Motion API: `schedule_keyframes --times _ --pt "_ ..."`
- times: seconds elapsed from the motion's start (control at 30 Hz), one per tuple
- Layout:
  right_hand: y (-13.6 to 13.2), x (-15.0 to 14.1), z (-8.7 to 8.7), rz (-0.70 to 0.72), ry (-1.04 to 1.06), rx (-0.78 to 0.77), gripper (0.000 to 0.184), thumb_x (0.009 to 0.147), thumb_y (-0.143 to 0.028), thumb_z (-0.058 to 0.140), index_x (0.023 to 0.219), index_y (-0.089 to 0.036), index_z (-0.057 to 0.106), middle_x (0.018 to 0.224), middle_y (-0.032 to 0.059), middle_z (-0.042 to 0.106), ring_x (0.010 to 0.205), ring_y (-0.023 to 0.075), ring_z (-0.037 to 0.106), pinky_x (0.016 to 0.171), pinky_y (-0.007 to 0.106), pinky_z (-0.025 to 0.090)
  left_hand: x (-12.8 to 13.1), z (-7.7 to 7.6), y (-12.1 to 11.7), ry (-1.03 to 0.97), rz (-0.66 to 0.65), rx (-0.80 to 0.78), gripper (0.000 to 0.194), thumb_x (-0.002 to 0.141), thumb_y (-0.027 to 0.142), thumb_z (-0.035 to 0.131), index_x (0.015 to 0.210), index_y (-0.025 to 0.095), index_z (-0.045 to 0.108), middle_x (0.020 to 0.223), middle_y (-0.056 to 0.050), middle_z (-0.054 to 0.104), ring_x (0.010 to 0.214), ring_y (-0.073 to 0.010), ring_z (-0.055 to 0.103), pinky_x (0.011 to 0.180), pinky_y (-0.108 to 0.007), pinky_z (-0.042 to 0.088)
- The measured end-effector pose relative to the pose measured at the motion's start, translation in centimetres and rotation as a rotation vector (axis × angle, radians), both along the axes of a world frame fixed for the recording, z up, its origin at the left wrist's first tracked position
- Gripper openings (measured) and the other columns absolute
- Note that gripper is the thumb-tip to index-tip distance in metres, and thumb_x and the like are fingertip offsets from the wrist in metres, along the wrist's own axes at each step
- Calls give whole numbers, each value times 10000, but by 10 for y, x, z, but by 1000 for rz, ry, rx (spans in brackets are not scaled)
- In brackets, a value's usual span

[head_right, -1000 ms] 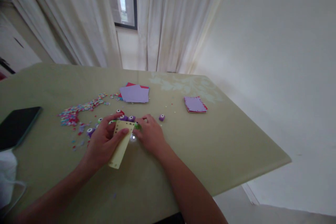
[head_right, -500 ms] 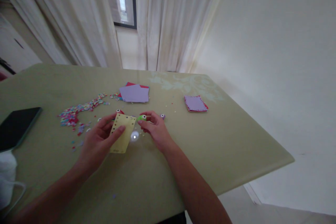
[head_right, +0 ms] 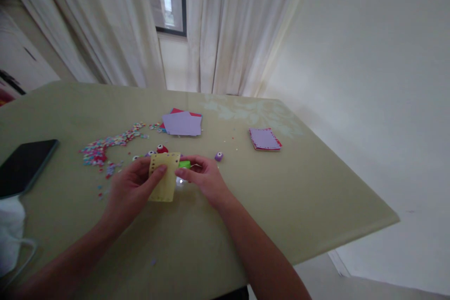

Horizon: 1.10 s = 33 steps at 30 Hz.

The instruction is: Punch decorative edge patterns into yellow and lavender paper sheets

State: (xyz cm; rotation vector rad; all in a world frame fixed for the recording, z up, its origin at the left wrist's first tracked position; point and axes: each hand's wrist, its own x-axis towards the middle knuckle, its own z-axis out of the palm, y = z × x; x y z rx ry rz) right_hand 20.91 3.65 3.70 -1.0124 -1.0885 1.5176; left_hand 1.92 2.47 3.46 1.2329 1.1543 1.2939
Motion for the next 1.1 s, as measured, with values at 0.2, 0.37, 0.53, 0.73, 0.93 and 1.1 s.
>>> schedule_keyframes --times 0.2,0.37,0.53,0.73,0.93,1.1 --pt "0 -1 2 5 41 -3 383 644 -359 983 948 -234 785 966 13 776 851 163 691 852 330 565 -1 -2 0 32 15 13 380 869 487 821 1099 199 729 1010 -76 834 786 -229 784 685 -314 627" --pt "-1 0 3 5 35 0 383 635 -369 988 931 -235 786 951 9 780 833 159 692 874 337 571 -1 -1 1 45 18 15 379 869 483 819 1102 197 731 995 -73 833 792 -227 782 687 -305 620" --pt "-1 -1 4 30 28 -12 391 615 -388 994 904 -240 776 953 7 781 833 169 698 863 347 585 -2 -2 1 64 18 30 364 873 484 814 1088 202 735 988 -68 828 811 -237 786 691 -309 621" --pt "-1 -1 3 31 10 -12 403 619 -380 998 926 -231 784 931 6 775 814 164 690 834 328 571 -1 -4 1 8 -59 10 365 863 482 832 1077 203 736 998 -71 835 855 -249 801 710 -309 635" --pt "-1 -2 0 26 -9 -25 443 600 -372 1005 959 -221 794 940 11 772 822 181 689 828 332 554 5 -4 0 -58 -68 -64 431 818 515 865 1076 194 736 1013 -95 845 840 -274 813 687 -340 651" --pt "-1 -5 -4 -1 12 -32 456 581 -375 1012 945 -221 786 911 3 761 798 180 681 811 331 547 6 -4 -1 -59 -43 -57 425 783 531 884 1007 195 753 947 -82 844 774 -264 804 656 -341 645"
